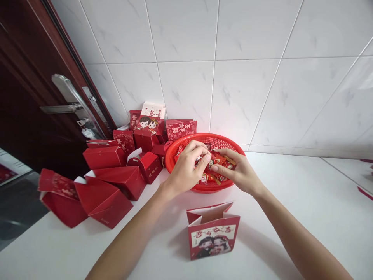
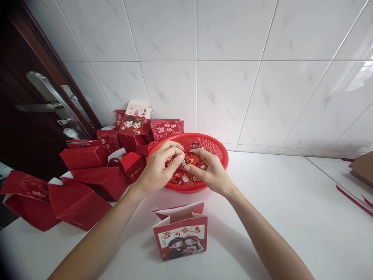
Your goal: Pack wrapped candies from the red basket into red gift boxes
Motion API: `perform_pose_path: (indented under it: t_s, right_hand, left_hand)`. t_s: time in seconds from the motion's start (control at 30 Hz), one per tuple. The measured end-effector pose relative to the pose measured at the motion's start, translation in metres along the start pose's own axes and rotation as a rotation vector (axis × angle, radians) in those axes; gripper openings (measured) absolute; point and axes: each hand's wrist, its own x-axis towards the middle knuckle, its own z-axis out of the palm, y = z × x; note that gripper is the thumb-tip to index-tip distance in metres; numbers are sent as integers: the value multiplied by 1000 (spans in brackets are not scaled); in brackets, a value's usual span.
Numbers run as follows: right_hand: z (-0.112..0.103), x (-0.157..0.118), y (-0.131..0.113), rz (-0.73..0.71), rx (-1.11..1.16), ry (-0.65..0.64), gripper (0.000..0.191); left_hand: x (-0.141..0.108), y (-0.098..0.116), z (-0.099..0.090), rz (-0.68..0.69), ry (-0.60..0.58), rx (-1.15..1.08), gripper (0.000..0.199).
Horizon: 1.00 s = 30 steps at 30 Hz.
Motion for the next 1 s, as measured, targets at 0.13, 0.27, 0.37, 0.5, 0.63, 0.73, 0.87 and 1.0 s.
perform_pose_path:
  t_s: [0.13, 0.27, 0.37, 0.5, 0.63, 0.73, 0.87, 1.0]
  right_hand:
    - [-1, -1, -1, -11, -71, 15, 34]
    - [-13, -2, -9, 7, -46, 0, 35]
    - [-27, -5, -20, 10, 11, -18, 33]
    - [-37, -11, -37, 21, 128, -101, 30]
    - [-30, -20, -48, -8, 190, -255, 31]
    - [-24, -25, -52, -50, 173, -351, 34]
    - [-21, -28, -52, -70, 85, -402, 32]
    - [-20, -31, -53, -90, 34, -410, 30]
  left_hand:
    - [1, 0, 2, -52, -23, -83, 18]
    - [0, 6, -16, -64, 26, -243, 16]
    - [-13, 24, -40, -102, -71, -242, 13]
    - [-46, 52, -60, -201, -391, -87, 21]
    - [-74, 63, -53, -240, -383, -4, 27]
    - [-81, 62, -40, -237, -277, -5, 25]
    - [-81, 56, -23, -318, -142, -151, 22]
    - [-83, 56, -14, -438, -95, -283, 17]
